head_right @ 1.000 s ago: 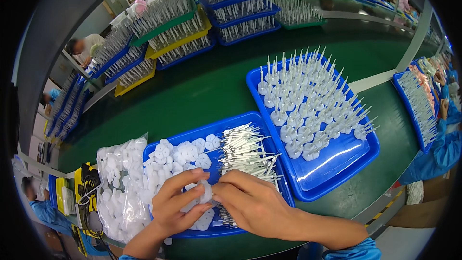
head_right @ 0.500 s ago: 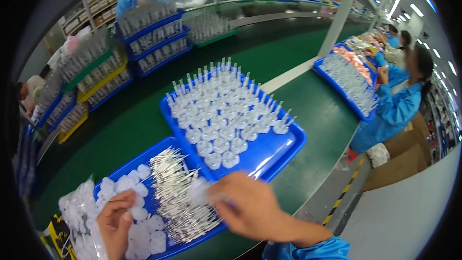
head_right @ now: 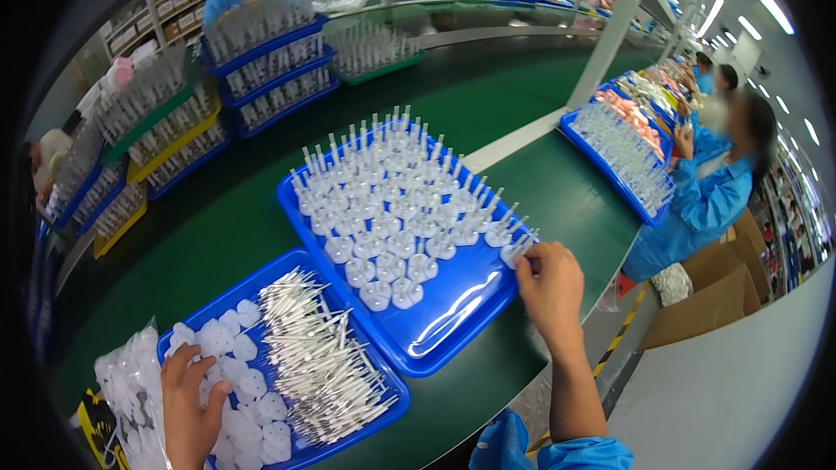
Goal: The person assembles cotton swabs by inserting metal rods into white plastic caps. They pick up a cap from a blue tray, insert a rod from a bundle, and place the finished swab into a separate tray. The process is repeated continuously throughout the clip.
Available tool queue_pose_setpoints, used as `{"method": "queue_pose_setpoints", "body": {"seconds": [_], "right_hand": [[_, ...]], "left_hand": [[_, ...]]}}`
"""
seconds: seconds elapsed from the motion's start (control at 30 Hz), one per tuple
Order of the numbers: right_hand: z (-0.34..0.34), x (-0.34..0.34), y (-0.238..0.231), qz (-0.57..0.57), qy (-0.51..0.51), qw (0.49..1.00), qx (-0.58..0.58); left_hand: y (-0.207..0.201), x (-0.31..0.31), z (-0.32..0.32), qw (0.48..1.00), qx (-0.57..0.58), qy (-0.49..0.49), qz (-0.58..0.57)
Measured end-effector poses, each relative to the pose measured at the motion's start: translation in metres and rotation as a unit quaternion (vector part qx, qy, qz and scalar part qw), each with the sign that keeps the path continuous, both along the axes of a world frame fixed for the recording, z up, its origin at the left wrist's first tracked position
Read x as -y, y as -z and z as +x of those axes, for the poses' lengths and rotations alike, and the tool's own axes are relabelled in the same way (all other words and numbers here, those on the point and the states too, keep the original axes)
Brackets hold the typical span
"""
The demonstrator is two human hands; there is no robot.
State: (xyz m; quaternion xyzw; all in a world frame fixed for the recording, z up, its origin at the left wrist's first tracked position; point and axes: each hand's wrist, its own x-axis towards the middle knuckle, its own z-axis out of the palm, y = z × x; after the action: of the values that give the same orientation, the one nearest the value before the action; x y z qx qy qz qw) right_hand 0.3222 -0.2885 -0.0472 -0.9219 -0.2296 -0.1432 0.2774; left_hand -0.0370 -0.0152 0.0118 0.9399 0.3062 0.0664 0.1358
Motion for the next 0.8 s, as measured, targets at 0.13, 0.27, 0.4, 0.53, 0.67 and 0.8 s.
{"method": "queue_pose_setpoints", "body": {"seconds": [0.13, 0.27, 0.4, 0.53, 0.67, 0.8], "right_hand": [[-0.01, 0.016, -0.014, -0.002, -0.042, 0.998, 0.037], [-0.055, -0.008, -0.061, 0.13, -0.061, 0.989, 0.029], [-0.087, -0.077, -0.081, 0.043, -0.36, 0.931, -0.045], [-0.101, -0.15, -0.068, -0.05, -0.579, 0.807, 0.101], [-0.127, -0.173, -0.074, -0.11, -0.609, 0.768, 0.164], [-0.127, -0.165, -0.082, -0.09, -0.583, 0.801, 0.106]], "left_hand": [[0.007, 0.009, -0.001, 0.999, 0.031, 0.032, -0.009], [0.017, 0.007, 0.009, 0.998, 0.021, 0.064, -0.004], [0.025, 0.007, 0.005, 0.997, 0.039, 0.063, -0.005], [0.033, 0.007, 0.008, 0.988, 0.142, 0.051, -0.035], [0.031, 0.016, 0.011, 0.992, 0.113, 0.063, 0.002], [0.035, 0.018, 0.014, 0.993, 0.104, 0.06, 0.011]]}}
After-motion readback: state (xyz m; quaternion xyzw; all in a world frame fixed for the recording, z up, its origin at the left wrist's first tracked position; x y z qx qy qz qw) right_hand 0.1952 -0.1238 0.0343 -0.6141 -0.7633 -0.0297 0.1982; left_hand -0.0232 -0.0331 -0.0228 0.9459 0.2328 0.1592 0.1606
